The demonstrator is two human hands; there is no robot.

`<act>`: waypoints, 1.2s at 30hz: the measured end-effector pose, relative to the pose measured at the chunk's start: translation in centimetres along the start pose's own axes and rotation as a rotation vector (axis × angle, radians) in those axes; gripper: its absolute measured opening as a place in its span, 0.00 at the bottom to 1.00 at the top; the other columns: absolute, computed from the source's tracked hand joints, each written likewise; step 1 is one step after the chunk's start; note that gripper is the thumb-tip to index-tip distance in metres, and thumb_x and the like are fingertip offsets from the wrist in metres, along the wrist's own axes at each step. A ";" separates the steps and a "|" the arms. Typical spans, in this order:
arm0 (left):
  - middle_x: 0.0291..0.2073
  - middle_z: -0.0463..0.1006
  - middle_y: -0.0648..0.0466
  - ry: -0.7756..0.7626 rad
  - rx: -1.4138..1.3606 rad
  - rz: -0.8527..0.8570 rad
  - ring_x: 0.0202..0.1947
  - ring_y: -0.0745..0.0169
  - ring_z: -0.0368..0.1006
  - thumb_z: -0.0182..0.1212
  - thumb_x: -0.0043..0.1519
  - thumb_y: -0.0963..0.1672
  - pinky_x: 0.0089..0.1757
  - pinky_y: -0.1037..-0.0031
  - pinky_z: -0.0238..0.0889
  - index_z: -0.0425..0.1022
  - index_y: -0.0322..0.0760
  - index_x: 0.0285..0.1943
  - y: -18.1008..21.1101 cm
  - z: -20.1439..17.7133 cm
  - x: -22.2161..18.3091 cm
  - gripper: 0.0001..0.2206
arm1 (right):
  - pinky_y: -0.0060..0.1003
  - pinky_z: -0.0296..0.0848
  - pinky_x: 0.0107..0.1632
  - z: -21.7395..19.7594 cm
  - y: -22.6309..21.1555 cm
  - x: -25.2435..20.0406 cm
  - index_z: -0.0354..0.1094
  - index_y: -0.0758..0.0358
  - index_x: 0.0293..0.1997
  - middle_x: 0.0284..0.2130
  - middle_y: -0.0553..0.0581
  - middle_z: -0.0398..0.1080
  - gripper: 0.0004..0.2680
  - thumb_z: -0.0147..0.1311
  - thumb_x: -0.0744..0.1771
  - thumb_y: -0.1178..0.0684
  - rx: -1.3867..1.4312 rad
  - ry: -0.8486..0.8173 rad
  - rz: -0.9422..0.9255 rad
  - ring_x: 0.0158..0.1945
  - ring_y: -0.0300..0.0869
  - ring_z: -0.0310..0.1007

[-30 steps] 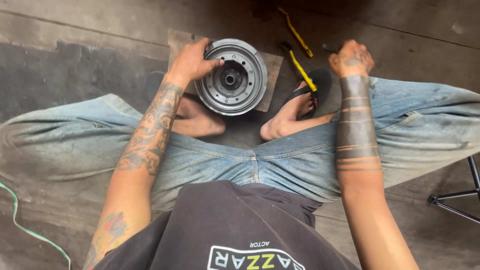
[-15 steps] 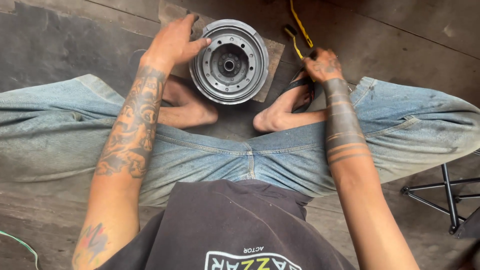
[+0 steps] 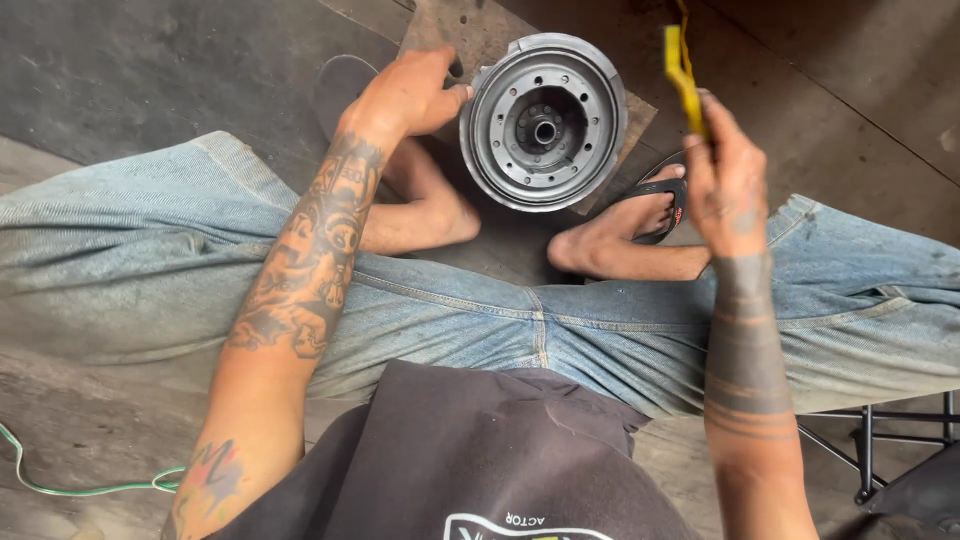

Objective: A person is sitting on the floor scraping debris and cleaning the grooves of a motorcycle pulley using a small hand tool.

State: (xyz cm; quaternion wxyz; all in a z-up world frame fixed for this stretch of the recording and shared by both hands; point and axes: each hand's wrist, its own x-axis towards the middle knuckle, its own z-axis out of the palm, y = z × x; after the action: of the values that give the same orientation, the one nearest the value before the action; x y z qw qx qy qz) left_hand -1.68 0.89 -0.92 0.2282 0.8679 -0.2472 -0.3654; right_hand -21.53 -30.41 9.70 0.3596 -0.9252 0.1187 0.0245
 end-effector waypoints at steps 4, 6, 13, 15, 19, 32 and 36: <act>0.46 0.81 0.41 -0.057 -0.083 0.013 0.45 0.34 0.76 0.59 0.62 0.44 0.45 0.51 0.69 0.76 0.34 0.55 0.2 -0.8 -0.1 0.14 | 0.41 0.74 0.49 4.9 -3.0 0.3 0.64 0.72 0.69 0.51 0.68 0.75 0.19 0.52 0.68 0.69 0.008 -0.114 -0.055 0.45 0.51 0.76; 0.43 0.83 0.47 -0.076 -0.173 0.010 0.41 0.42 0.78 0.60 0.60 0.43 0.44 0.56 0.70 0.78 0.39 0.52 0.4 -1.5 -0.3 0.12 | 0.42 0.69 0.38 7.1 -2.9 0.5 0.65 0.69 0.69 0.34 0.61 0.66 0.18 0.50 0.69 0.68 -0.143 -0.015 -0.120 0.32 0.49 0.67; 0.47 0.82 0.48 -0.100 -0.228 -0.009 0.45 0.41 0.77 0.60 0.60 0.43 0.47 0.54 0.68 0.77 0.39 0.53 -0.1 -1.5 0.4 0.13 | 0.42 0.77 0.55 4.2 -5.8 3.1 0.68 0.74 0.62 0.48 0.69 0.75 0.27 0.67 0.56 0.62 0.133 -0.468 -0.119 0.48 0.54 0.78; 0.47 0.83 0.47 -0.067 -0.249 0.030 0.45 0.39 0.77 0.62 0.59 0.43 0.46 0.55 0.69 0.77 0.38 0.56 -0.6 -0.7 0.4 0.16 | 0.40 0.68 0.34 4.9 -3.5 3.1 0.71 0.71 0.64 0.35 0.63 0.73 0.18 0.51 0.66 0.72 -0.040 -0.333 -0.194 0.29 0.47 0.68; 0.41 0.84 0.49 -0.092 -0.282 0.006 0.40 0.43 0.78 0.61 0.59 0.43 0.44 0.56 0.69 0.79 0.41 0.49 -0.5 -0.9 -0.1 0.10 | 0.41 0.70 0.34 5.6 -4.8 2.5 0.69 0.66 0.63 0.35 0.59 0.74 0.16 0.51 0.67 0.64 -0.011 -0.622 -0.195 0.29 0.48 0.72; 0.42 0.84 0.50 -0.068 -0.287 0.030 0.40 0.41 0.78 0.59 0.59 0.41 0.43 0.56 0.70 0.79 0.40 0.48 0.1 -0.9 -0.1 0.10 | 0.40 0.65 0.31 5.8 -4.8 1.7 0.70 0.67 0.66 0.29 0.59 0.68 0.17 0.51 0.68 0.68 -0.093 -0.350 -0.123 0.25 0.45 0.63; 0.46 0.83 0.46 -0.064 -0.272 0.035 0.45 0.38 0.77 0.60 0.59 0.42 0.45 0.55 0.69 0.77 0.37 0.56 -0.2 -0.7 -0.1 0.16 | 0.40 0.69 0.36 5.8 -3.5 1.9 0.73 0.70 0.60 0.38 0.63 0.74 0.15 0.52 0.67 0.70 -0.093 -0.207 -0.115 0.32 0.50 0.71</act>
State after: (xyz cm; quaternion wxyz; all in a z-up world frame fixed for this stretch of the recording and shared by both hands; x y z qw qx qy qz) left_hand -1.20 1.26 -0.52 0.3419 0.8125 -0.2177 -0.4189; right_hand -18.63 -24.46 7.47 0.3276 -0.9386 0.0263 0.1048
